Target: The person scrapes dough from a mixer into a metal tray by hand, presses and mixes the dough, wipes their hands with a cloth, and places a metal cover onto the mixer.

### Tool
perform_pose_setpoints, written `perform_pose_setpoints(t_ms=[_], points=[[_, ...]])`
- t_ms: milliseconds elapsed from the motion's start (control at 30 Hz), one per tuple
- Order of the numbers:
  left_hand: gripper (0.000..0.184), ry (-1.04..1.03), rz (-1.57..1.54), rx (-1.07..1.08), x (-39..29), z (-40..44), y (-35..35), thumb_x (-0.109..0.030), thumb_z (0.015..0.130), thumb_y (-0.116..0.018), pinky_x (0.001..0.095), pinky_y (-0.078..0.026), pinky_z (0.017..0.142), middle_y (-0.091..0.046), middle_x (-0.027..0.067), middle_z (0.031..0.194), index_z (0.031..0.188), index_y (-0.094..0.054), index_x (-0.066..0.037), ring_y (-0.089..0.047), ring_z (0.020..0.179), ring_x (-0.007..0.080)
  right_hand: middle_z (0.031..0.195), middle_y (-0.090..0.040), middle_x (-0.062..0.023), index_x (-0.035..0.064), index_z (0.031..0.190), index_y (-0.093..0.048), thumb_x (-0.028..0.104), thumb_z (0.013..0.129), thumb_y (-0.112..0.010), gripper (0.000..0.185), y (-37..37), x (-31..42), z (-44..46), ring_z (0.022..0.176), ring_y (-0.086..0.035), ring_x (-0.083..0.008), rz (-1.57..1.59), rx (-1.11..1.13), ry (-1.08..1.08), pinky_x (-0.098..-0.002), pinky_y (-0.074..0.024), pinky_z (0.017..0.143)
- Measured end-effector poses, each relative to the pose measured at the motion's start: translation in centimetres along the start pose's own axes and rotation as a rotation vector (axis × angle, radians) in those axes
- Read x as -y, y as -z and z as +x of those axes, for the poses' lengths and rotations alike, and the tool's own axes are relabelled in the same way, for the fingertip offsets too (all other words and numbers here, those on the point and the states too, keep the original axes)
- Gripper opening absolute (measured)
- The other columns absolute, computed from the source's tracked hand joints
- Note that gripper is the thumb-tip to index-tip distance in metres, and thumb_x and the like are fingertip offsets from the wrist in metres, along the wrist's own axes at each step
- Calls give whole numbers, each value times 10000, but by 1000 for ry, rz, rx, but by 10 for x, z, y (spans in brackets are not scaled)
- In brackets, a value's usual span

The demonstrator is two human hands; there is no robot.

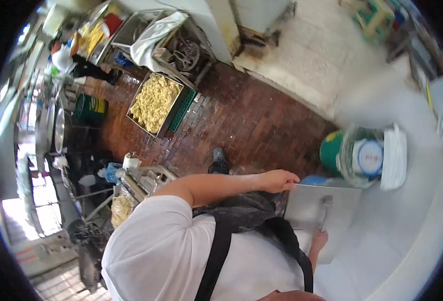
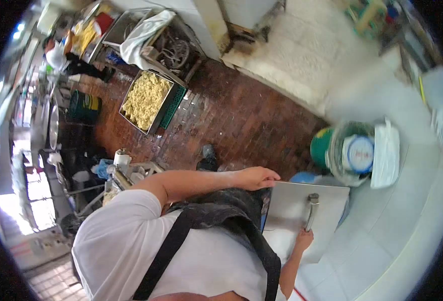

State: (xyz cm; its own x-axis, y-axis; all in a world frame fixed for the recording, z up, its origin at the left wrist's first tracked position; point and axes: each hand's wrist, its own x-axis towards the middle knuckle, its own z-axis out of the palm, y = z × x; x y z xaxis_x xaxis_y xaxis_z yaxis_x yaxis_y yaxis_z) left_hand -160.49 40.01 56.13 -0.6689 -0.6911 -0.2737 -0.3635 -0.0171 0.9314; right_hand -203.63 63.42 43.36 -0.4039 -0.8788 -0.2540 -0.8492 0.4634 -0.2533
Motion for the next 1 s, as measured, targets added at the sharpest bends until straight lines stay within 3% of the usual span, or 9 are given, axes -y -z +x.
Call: perform_pose_setpoints(t_ms=[300,467,567,767,833,867,933,967,1000], points=[[444,217,-141,-561,110,-274,283,-345,1072,-556,412,-496,1034,-693,162,1295,1409,-576,-56,-639,1237,311,811,-665,-251,37,1037,-646,438,902,-747,435,57,544,48,808,-643,-492,-85,111,503,-544,-489,718],[330,186,-241,-1059,167,-413,390,-291,1065,-583,340,-549,813,-704,48,995,1260,-643,-31,-657,872,157,851,-683,-229,88,1144,-615,388,951,-691,364,23,807,44,876,-659,-479,78,239,885,-552,-493,738],[335,162,-561,-1253,194,-474,432,-330,1043,-602,394,-556,874,-721,125,1030,1145,-659,-16,-692,941,272,864,-688,-227,91,1172,-601,375,962,-677,361,-16,950,35,886,-659,-474,59,227,1069,-535,-500,744],[304,546,-230,-1505,277,-559,420,-293,1061,-555,384,-496,685,-612,89,778,986,-586,0,-616,729,207,915,-704,-255,43,1240,-597,425,992,-644,458,-75,1220,-6,918,-667,-487,116,308,1255,-550,-513,785],[316,767,-192,-1408,333,-581,378,-286,1055,-540,416,-484,684,-594,150,765,961,-578,13,-616,714,263,929,-707,-261,40,1247,-597,437,997,-633,471,-106,1305,-7,931,-667,-494,147,321,1310,-557,-512,797],[344,866,-125,-1390,360,-588,346,-311,1030,-522,568,-484,809,-668,300,1009,986,-640,9,-614,1000,522,943,-710,-266,37,1254,-597,449,1001,-623,484,-121,1347,-5,945,-667,-501,177,317,1345,-563,-511,810],[350,989,-373,-1407,445,-596,228,-318,1013,-579,515,-505,800,-703,223,1008,1120,-647,8,-645,950,442,994,-700,-289,18,1231,-598,468,1004,-612,504,-147,1438,-5,983,-656,-510,188,325,1366,-562,-513,827],[379,956,-559,-1463,456,-596,174,-322,1004,-608,488,-516,796,-720,185,1007,1186,-650,7,-661,925,402,1046,-689,-313,-2,1208,-599,486,1007,-601,528,-158,1477,-4,1021,-645,-518,201,317,1355,-560,-516,843],[421,471,-932,-1659,396,-605,192,-326,996,-636,462,-527,792,-738,147,1007,1253,-654,6,-676,900,362,1046,-689,-313,-2,1208,-599,486,1007,-601,528,-175,1519,0,1021,-645,-518,203,332,1371,-560,-516,843]])
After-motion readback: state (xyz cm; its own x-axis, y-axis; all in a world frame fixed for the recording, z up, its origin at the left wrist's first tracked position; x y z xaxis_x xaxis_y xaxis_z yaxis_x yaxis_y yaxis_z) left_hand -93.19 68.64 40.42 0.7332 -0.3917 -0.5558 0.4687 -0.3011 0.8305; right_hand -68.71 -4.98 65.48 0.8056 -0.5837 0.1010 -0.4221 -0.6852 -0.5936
